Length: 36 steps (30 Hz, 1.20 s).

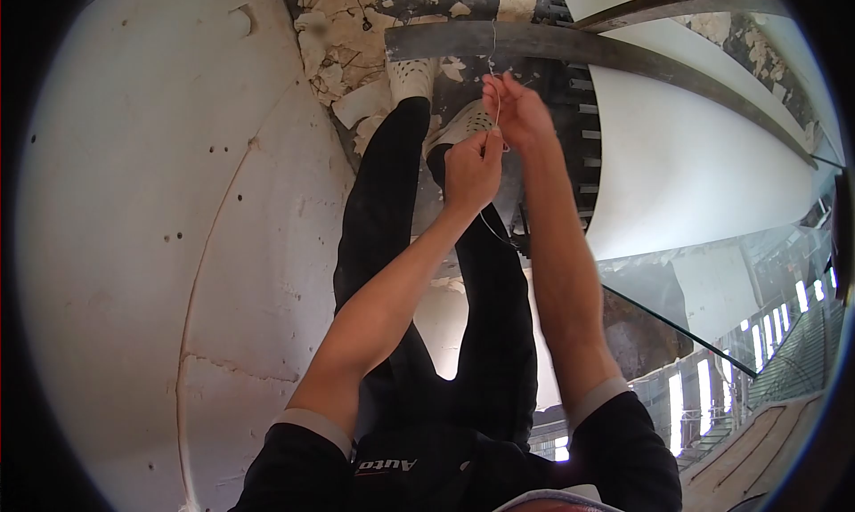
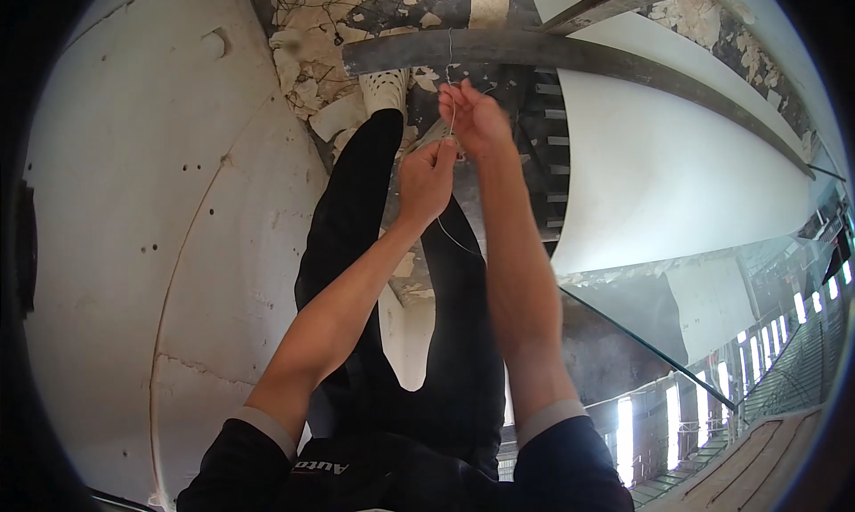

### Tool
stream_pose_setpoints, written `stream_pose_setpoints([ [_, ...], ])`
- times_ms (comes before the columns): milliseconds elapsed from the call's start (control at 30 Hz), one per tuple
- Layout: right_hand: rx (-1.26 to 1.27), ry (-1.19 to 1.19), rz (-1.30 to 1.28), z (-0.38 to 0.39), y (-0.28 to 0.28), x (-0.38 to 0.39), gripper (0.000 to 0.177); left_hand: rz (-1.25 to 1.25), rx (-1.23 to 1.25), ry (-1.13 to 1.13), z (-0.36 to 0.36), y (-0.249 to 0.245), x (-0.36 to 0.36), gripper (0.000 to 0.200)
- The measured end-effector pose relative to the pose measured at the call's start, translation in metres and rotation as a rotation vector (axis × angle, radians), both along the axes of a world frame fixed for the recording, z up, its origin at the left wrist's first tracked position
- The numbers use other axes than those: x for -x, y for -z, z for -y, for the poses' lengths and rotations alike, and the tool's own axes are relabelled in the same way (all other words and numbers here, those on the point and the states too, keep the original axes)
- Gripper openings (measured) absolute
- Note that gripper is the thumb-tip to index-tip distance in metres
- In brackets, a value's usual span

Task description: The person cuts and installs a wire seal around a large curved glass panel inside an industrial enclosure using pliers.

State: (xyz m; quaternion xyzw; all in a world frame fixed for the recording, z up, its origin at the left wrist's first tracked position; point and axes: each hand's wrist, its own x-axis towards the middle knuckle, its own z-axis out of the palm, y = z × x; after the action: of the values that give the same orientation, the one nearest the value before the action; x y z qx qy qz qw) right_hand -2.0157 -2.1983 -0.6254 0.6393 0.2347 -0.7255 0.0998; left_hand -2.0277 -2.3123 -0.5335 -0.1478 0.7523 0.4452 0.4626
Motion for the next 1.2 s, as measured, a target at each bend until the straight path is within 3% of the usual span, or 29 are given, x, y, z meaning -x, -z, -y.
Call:
stream_pose_setpoints([
  [33, 0.216, 0.234, -0.057, 0.005, 0.011, -0.008, 0.042, -0.001, 0.014, 0.009, 0.000, -0.002, 0.001, 0.036],
  [100, 0.296, 0.317, -0.070, 0.012, 0.021, -0.011, 0.040, -0.006, 0.027, 0.022, 0.001, 0.000, 0.005, 0.036],
  [167, 0.222, 0.005, 0.168, 0.011, -0.009, -0.003, 0.044, 0.000, 0.014, 0.029, 0.002, 0.001, 0.003, 0.037],
  [200, 0.215, 0.006, 0.168, 0.006, -0.024, -0.002, 0.044, 0.000, 0.008, 0.030, 0.001, -0.001, 0.004, 0.037],
  [267, -0.602, -0.909, 0.409, -0.005, -0.045, 0.001, 0.046, 0.024, 0.047, 0.059, 0.001, -0.003, 0.008, 0.037],
  [300, -0.598, -0.917, 0.406, -0.006, -0.047, 0.007, 0.046, 0.026, 0.053, 0.052, 0.000, -0.001, 0.008, 0.037],
  [367, -1.421, -1.094, 0.091, 0.000, -0.054, 0.013, 0.045, -0.016, 0.025, 0.043, 0.001, -0.002, 0.004, 0.036],
  [433, -1.361, -1.180, 0.063, 0.006, -0.054, 0.028, 0.040, -0.023, 0.035, 0.051, 0.002, -0.003, 0.001, 0.036],
  [500, -0.912, -1.408, 0.282, 0.009, -0.050, 0.040, 0.037, -0.042, 0.049, 0.054, 0.002, -0.001, 0.004, 0.036],
  [633, -0.699, -1.200, 0.298, 0.013, -0.028, 0.032, 0.030, -0.097, 0.025, 0.032, 0.002, 0.002, 0.000, 0.038],
  [700, 0.117, -0.008, -0.017, 0.011, -0.014, 0.026, 0.025, -0.120, 0.006, -0.005, 0.001, 0.003, 0.002, 0.039],
  [933, 0.068, -0.061, -0.114, 0.002, -0.023, 0.011, 0.031, -0.059, 0.040, 0.041, 0.005, 0.001, 0.001, 0.040],
  [1000, -0.625, -0.994, -0.067, -0.005, -0.034, 0.013, 0.034, -0.049, 0.032, 0.046, 0.006, 0.004, 0.002, 0.039],
  [1033, -0.626, -0.993, -0.065, -0.004, -0.041, 0.019, 0.034, -0.022, 0.032, 0.037, 0.006, 0.006, 0.000, 0.039],
  [1100, -1.216, -1.551, -0.082, 0.002, -0.050, 0.034, 0.036, 0.002, 0.025, 0.030, 0.006, 0.007, -0.004, 0.038],
  [1200, -1.211, -1.574, -0.047, 0.012, -0.045, 0.053, 0.031, -0.091, 0.054, 0.077, 0.010, 0.006, 0.000, 0.037],
])
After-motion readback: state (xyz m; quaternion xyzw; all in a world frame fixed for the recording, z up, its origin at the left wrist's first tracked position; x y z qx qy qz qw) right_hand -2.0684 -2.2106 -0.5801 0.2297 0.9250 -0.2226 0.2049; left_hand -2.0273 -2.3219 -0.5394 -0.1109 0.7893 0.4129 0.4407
